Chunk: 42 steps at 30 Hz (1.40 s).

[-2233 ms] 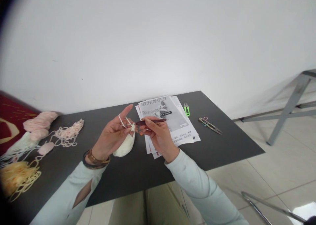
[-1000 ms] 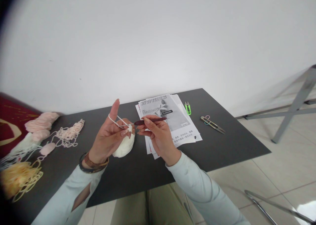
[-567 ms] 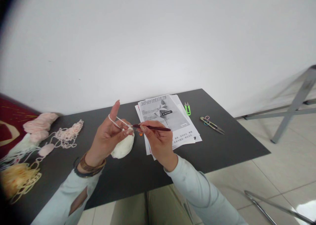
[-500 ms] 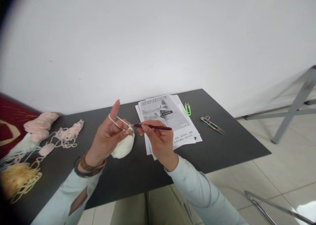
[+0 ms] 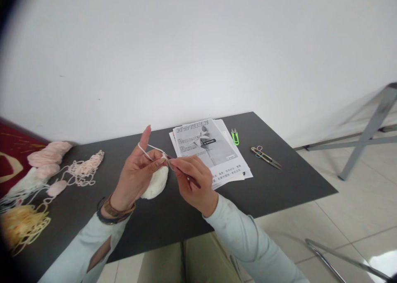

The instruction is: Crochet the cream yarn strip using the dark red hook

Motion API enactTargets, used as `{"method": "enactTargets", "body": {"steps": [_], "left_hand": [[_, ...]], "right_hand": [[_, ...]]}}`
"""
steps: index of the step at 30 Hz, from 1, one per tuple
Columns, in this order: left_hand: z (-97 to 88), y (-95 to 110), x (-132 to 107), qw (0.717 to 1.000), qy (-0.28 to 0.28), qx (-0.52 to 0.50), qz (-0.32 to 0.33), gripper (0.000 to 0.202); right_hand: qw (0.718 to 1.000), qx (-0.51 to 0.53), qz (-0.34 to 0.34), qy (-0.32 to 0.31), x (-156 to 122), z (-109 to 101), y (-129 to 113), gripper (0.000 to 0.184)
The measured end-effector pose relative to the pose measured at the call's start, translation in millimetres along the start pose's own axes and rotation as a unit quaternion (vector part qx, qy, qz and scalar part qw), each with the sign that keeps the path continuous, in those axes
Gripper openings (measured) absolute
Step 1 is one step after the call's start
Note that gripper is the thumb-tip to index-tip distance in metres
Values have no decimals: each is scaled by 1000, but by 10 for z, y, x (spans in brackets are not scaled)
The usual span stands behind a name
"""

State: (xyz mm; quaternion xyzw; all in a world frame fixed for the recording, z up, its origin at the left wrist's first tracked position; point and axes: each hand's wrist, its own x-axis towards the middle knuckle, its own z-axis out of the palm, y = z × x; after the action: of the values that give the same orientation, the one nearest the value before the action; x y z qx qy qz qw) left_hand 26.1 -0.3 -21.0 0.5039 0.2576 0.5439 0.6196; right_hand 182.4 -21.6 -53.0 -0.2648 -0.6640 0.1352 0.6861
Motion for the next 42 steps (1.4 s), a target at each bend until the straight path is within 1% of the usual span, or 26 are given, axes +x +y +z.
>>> {"method": "enactTargets", "body": {"steps": [3, 4, 5, 7, 8, 9, 10, 12, 14, 15, 16, 18, 19, 21, 24, 27, 30, 35, 39, 42], "left_hand": [[31, 36, -20, 999, -5, -36, -14, 92], [33, 53, -25, 998, -13, -54, -20, 91], [30, 71, -30, 997, -23, -73, -26, 90], [17, 104, -36, 992, -49, -109, -37, 87], [8, 120, -37, 990, -59, -124, -43, 87], [0, 135, -38, 987, -65, -137, -48, 86], [-8, 148, -39, 986, -66, -146, -53, 86], [-25, 174, -41, 983, -71, -158, -60, 83], [-48, 196, -44, 981, -85, -163, -59, 79], [-63, 203, -45, 980, -96, -165, -56, 77], [-80, 209, -46, 979, -107, -167, -53, 76], [-116, 212, -47, 976, -129, -170, -50, 74], [-133, 212, -46, 974, -140, -170, -49, 73], [-156, 214, -45, 972, -160, -167, -46, 72], [-159, 226, -45, 969, -186, -156, -38, 69], [-147, 243, -51, 967, -202, -148, -41, 67], [-150, 245, -65, 966, -205, -149, -55, 67], [-169, 241, -85, 967, -192, -136, -93, 73], [-161, 253, -76, 965, -208, -137, -81, 64], [-158, 261, -64, 960, -230, -142, -72, 61]], "right_hand": [[995, -44, -60, -72, 15, -38, -4, 50], [993, -41, -68, -86, 19, -42, -7, 52], [994, -25, -68, -87, 22, -38, -11, 52], [997, 40, -34, -55, 21, -2, -19, 47], [996, 87, 2, -28, 17, 28, -22, 42], [989, 143, 50, -3, 11, 64, -25, 36], [974, 203, 103, 17, 3, 100, -27, 30], [924, 320, 205, 35, -15, 163, -33, 18], [871, 403, 280, 30, -27, 197, -41, 12], [849, 430, 306, 21, -29, 202, -45, 11], [831, 452, 325, 11, -27, 201, -48, 12], [803, 486, 346, -11, -15, 186, -50, 13], [793, 498, 350, -19, -4, 177, -48, 14], [783, 511, 354, -22, 20, 158, -38, 14], [781, 511, 359, -17, 56, 133, -22, 14], [787, 499, 361, -19, 85, 116, -14, 15], [799, 490, 349, -22, 112, 106, -10, 15], [821, 467, 325, -42, 170, 84, -21, 16], [838, 452, 301, -55, 232, 62, -40, 16], [852, 434, 285, -58, 285, 44, -56, 16]]}}
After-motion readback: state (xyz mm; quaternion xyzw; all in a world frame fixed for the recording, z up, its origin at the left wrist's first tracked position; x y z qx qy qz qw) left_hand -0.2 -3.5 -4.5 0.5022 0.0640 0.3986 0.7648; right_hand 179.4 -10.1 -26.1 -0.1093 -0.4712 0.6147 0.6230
